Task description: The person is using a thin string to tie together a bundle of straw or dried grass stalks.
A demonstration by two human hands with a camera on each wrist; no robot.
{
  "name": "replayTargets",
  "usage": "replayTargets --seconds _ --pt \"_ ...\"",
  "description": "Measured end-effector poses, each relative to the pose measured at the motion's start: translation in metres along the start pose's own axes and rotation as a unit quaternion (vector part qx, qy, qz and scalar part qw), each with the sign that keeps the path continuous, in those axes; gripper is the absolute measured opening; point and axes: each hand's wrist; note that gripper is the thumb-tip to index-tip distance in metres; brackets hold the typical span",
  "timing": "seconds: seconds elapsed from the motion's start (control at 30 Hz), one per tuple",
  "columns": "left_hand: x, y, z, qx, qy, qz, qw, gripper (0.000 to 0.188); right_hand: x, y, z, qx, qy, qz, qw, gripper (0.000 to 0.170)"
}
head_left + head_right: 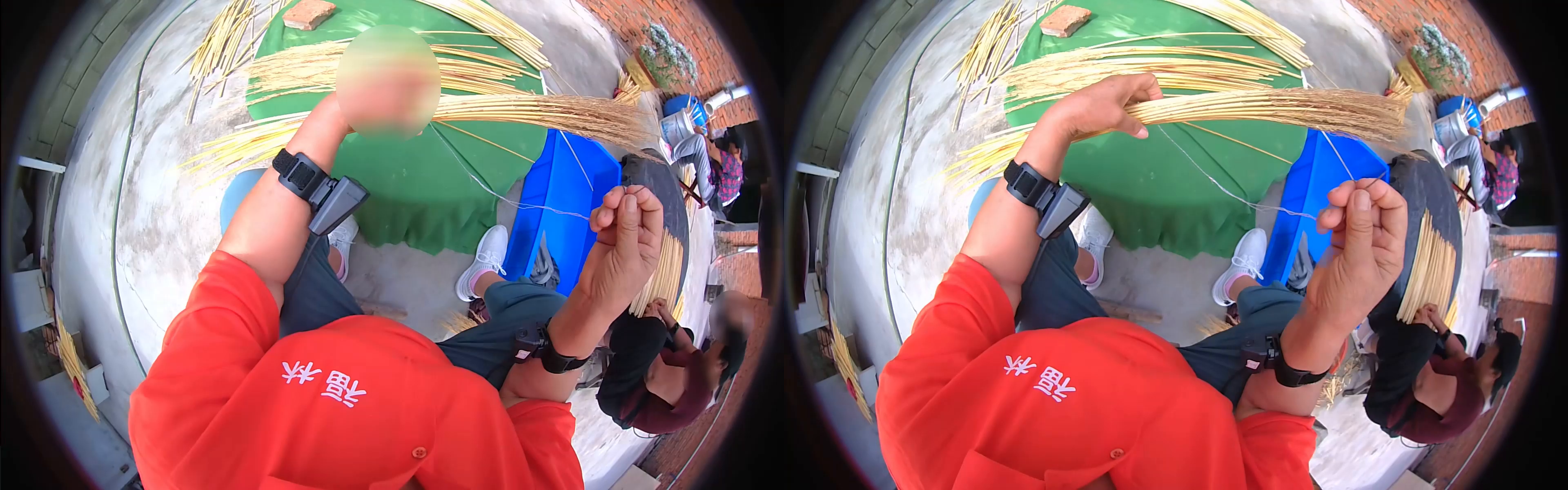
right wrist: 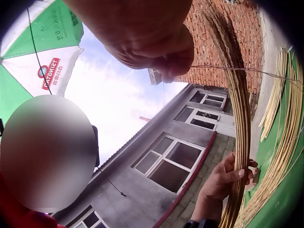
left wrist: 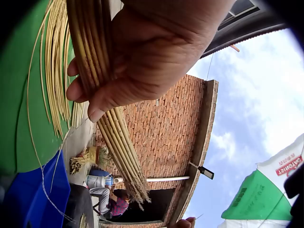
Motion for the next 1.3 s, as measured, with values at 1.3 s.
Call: replayTargets --seconds 1.3 --pt "-0.009 -0.005 0.011 0.06 0.243 -0.197 0.948 0.031 -0.05 0.042 0.094 -0.188 0.244 -0.189 0.932 0.01"
Point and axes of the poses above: each hand's wrist, its own y-axis away from the middle knuckle, its own x-axis out of the back of the hand, z = x × y, and after that the axes turned 15 degrees about z, right-handed
